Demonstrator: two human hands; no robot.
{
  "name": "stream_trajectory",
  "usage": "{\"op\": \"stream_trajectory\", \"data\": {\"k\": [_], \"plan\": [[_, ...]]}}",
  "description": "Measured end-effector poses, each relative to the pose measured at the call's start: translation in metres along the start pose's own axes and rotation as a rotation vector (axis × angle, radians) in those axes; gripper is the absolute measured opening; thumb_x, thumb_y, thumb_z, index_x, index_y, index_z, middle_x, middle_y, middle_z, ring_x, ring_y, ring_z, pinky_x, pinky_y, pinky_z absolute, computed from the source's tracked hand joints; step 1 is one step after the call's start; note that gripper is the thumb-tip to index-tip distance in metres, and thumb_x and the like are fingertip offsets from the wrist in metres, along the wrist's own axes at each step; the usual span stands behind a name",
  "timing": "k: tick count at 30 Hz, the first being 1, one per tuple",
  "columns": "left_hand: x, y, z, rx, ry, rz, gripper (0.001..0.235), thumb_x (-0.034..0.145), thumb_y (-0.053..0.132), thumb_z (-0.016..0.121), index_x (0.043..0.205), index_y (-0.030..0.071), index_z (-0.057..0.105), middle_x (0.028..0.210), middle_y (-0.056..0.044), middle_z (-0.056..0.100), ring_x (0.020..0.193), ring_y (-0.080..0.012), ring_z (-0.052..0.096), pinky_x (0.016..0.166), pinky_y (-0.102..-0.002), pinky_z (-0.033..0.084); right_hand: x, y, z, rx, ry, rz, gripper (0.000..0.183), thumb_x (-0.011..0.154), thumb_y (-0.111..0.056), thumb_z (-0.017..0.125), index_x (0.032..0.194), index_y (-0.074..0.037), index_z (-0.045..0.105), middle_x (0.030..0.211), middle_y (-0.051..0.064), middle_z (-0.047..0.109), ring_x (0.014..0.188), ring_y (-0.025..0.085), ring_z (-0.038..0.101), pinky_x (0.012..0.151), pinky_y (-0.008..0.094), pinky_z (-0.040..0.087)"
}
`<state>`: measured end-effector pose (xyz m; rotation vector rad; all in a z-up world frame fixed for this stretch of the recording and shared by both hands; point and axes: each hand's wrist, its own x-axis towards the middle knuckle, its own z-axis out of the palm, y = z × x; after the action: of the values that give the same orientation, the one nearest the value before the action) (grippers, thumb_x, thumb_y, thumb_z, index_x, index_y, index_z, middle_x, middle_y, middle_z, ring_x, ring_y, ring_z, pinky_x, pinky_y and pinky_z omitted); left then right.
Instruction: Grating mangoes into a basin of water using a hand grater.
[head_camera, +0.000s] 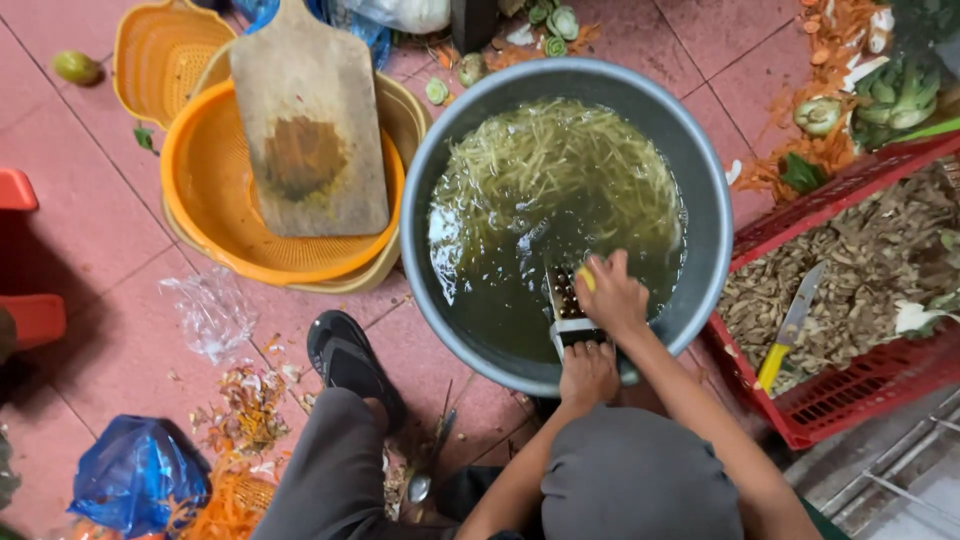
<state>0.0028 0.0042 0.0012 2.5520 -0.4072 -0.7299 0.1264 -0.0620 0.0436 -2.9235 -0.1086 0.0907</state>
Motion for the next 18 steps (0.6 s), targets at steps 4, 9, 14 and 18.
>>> {"op": "stream_trajectory", "data": {"k": [4,9,14,18], "plan": [[-0.003,0.005,-0.016,-0.029,-0.031,-0.025,0.025,0.098,0.019,0.048,0.110,0.003,0.063,0.116,-0.020,0.066,0.109,-0.0353,0.059,0.092,-0.046,0.041,0.054,0.000,0.016,-0.038,0.069,0.003,0.033,0.093,-0.037,0.069,0.120,-0.018,0.067,0.124,0.020,0.055,0.063,0.037,0.070,0.050,0.048,0.056],[-0.002,-0.001,-0.004,0.021,-0.006,0.033,0.024,0.098,0.018,0.047,0.110,0.002,0.062,0.110,-0.020,0.067,0.105,-0.0357,0.061,0.090,-0.047,0.042,0.136,0.018,0.067,-0.053,-0.016,0.062,0.049,0.082,-0.029,0.070,0.128,-0.015,0.063,0.131,0.031,0.049,0.069,0.042,0.071,0.061,0.055,0.058],[0.003,-0.007,-0.002,-0.009,0.121,0.054,0.023,0.098,0.019,0.047,0.105,0.002,0.062,0.107,-0.021,0.068,0.101,-0.0372,0.062,0.087,-0.050,0.043,0.162,0.017,0.061,-0.066,-0.170,0.070,0.049,0.085,-0.030,0.067,0.130,-0.012,0.061,0.130,0.026,0.055,0.082,0.039,0.072,0.066,0.050,0.060],[-0.004,0.001,-0.001,-0.039,0.100,0.028,0.026,0.096,0.018,0.048,0.105,0.002,0.065,0.108,-0.021,0.068,0.102,-0.0363,0.062,0.089,-0.049,0.042,0.058,-0.002,-0.033,0.047,-0.083,0.003,0.049,0.095,-0.046,0.065,0.132,-0.014,0.060,0.124,0.018,0.057,0.081,0.039,0.071,0.060,0.052,0.057]]}}
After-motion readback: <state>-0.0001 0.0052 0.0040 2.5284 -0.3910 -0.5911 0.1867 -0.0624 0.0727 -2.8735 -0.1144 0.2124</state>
